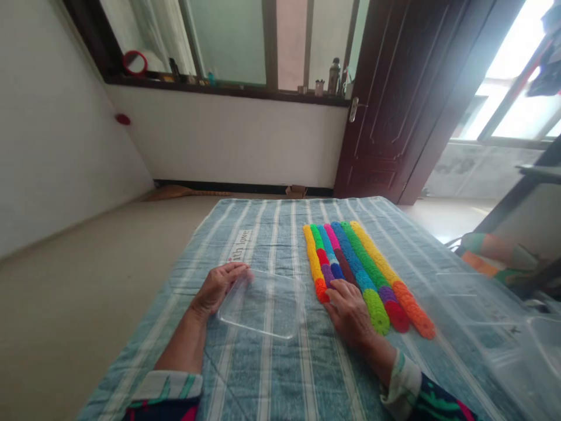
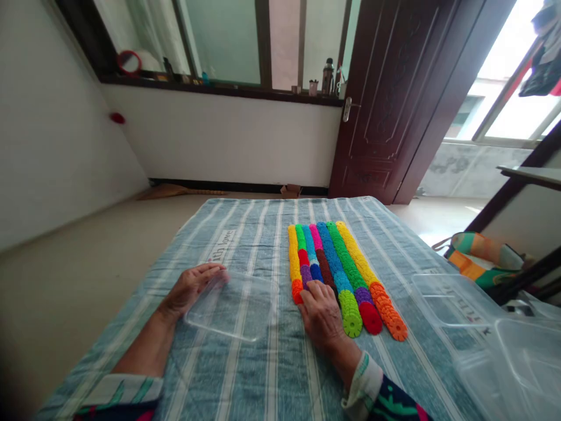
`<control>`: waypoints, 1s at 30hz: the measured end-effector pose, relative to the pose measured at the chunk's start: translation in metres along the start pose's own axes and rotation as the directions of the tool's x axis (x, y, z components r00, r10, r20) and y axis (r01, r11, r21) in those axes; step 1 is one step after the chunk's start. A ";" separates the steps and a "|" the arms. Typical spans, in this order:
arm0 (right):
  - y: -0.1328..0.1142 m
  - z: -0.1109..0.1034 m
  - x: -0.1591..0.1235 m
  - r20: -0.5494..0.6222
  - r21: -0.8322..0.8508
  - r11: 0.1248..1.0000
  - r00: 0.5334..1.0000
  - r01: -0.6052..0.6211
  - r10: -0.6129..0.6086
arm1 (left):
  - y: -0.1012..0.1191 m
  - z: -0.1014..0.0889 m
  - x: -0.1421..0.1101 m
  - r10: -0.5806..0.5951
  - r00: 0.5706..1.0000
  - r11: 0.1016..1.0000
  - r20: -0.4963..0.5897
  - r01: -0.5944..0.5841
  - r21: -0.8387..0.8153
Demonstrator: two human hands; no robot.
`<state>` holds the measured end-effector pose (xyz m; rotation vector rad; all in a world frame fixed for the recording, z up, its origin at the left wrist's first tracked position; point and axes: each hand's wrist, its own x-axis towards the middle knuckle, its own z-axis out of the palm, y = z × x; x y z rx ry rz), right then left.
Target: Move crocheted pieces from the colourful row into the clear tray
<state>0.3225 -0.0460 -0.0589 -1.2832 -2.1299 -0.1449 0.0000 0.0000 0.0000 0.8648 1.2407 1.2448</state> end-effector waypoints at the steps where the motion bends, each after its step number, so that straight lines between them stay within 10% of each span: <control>1: 0.000 0.000 0.000 0.000 -0.001 1.000 1.000 0.001 -0.001 | -0.001 -0.001 0.001 0.003 1.000 1.000 0.006 -0.003 0.006; 30: 0.007 -0.022 0.015 0.116 -0.056 0.998 0.992 -0.036 0.043 | -0.006 -0.005 0.004 0.070 0.997 0.986 0.042 -0.076 0.148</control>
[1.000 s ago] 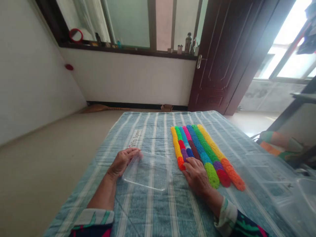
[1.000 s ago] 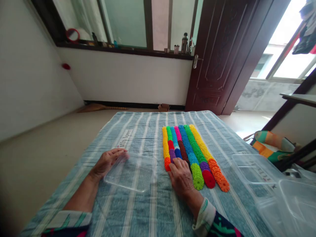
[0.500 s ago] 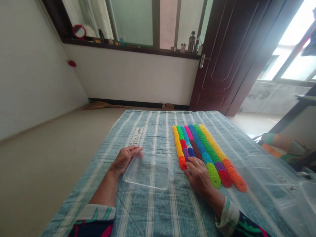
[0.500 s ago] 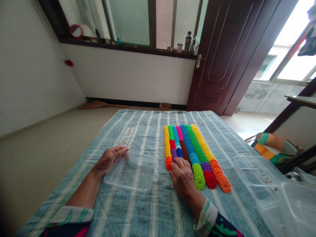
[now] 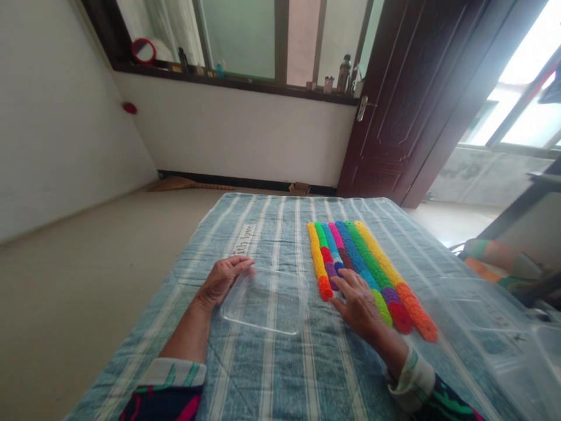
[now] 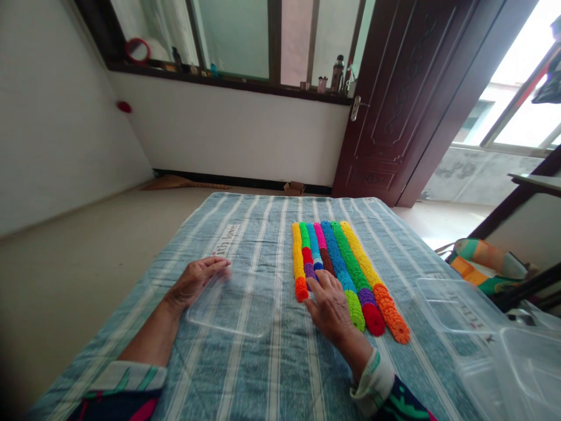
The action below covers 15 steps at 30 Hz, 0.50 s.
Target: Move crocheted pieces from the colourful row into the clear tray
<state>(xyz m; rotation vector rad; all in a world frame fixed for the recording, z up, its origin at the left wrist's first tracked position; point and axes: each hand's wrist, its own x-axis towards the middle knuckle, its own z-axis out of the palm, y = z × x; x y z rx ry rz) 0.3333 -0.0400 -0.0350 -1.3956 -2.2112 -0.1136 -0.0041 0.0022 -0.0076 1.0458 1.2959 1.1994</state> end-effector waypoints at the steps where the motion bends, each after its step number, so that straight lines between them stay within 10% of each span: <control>1: 0.000 -0.002 0.002 0.016 -0.002 1.000 1.000 0.003 -0.003 | 0.000 0.000 0.000 -0.006 1.000 1.000 0.003 0.006 0.000; 15: -0.004 -0.019 0.048 0.329 -0.008 0.996 0.941 0.087 -0.080 | 0.000 -0.001 0.000 -0.012 1.000 1.000 0.017 0.012 -0.002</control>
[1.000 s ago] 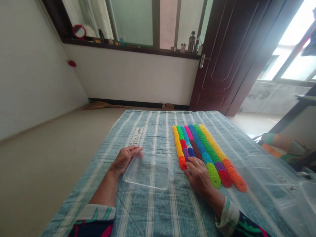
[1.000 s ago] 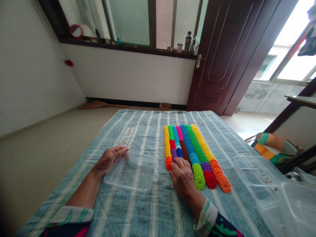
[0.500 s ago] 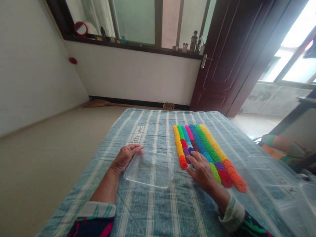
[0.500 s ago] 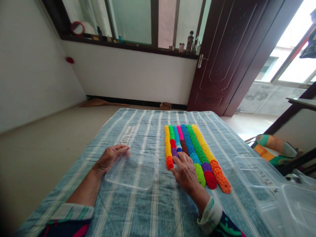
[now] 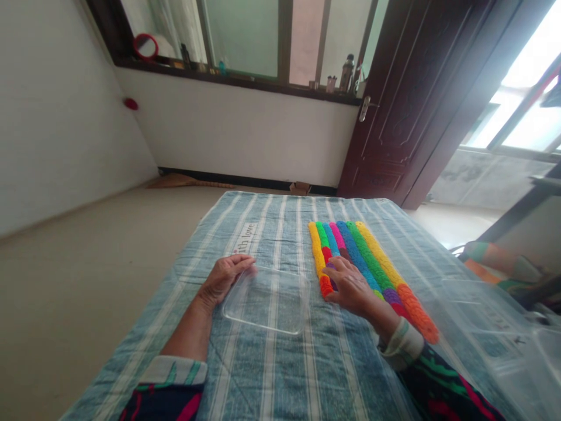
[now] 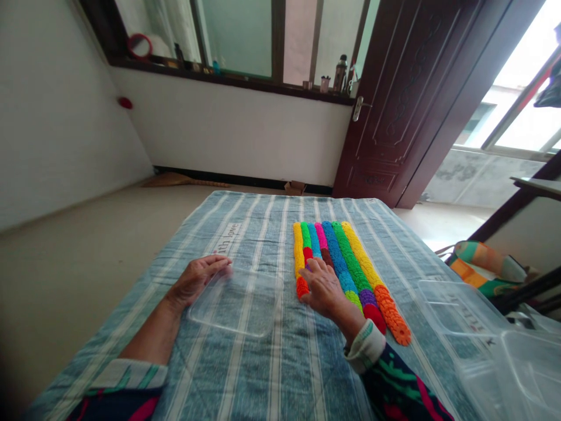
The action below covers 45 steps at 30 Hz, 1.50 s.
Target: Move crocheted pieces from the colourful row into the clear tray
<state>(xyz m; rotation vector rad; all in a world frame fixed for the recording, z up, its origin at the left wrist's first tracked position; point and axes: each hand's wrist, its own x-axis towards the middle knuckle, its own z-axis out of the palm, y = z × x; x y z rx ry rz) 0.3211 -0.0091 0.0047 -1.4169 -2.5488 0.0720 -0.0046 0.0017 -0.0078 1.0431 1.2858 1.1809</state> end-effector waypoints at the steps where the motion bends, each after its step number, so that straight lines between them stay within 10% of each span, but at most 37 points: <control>1: 0.000 -0.001 0.002 0.009 0.002 1.000 1.000 0.004 -0.004 | 0.000 0.000 0.000 0.002 1.000 1.000 0.000 -0.002 -0.001; 45: 0.008 0.000 0.013 0.088 0.011 0.998 0.995 0.056 -0.057 | -0.006 -0.003 0.005 0.022 1.000 1.000 -0.003 -0.022 0.001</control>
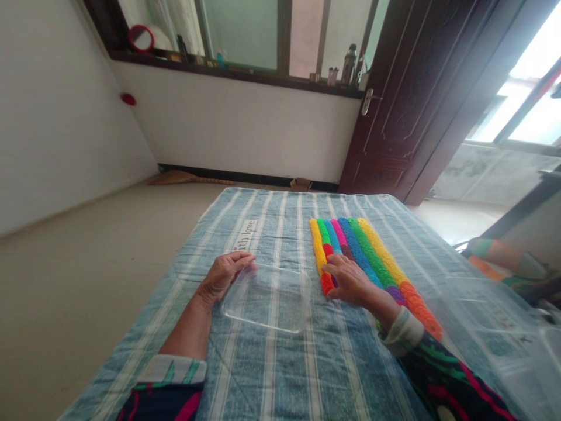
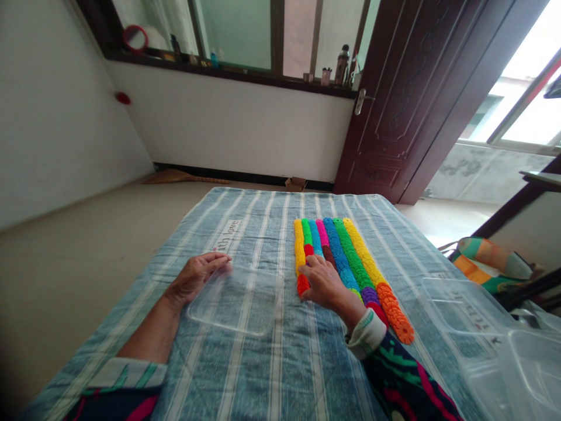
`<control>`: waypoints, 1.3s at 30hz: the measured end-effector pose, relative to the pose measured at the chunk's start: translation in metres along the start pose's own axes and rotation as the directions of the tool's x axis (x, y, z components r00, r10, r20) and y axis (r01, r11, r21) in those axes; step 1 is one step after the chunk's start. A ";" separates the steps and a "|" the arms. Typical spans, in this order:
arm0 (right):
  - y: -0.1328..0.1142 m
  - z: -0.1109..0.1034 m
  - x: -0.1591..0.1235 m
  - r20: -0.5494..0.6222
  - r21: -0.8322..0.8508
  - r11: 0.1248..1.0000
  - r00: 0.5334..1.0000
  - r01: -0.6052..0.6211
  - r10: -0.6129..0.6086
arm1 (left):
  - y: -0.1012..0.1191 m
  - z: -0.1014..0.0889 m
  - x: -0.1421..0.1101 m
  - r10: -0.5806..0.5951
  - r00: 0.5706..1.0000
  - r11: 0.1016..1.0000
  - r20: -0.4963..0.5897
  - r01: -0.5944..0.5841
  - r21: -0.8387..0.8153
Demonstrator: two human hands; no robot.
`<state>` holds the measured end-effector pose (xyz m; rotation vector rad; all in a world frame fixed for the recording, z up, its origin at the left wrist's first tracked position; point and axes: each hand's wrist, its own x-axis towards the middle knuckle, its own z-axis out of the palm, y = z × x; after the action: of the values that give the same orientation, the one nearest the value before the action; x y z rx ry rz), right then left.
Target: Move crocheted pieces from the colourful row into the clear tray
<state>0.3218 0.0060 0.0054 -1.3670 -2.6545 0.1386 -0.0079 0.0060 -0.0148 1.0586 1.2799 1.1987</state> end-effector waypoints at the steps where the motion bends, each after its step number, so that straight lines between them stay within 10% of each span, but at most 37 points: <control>1: 0.000 0.000 0.000 0.003 0.002 1.000 1.000 0.000 0.000 | 0.000 0.000 0.000 0.000 1.000 1.000 -0.001 0.000 0.002; 39: 0.000 -0.003 -0.001 0.089 0.040 0.999 0.996 -0.013 0.009 | 0.001 0.001 0.001 -0.002 1.000 1.000 -0.017 0.002 -0.008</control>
<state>0.3224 0.0054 0.0085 -1.3943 -2.7002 0.2580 -0.0068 0.0067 -0.0142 1.0433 1.2885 1.2129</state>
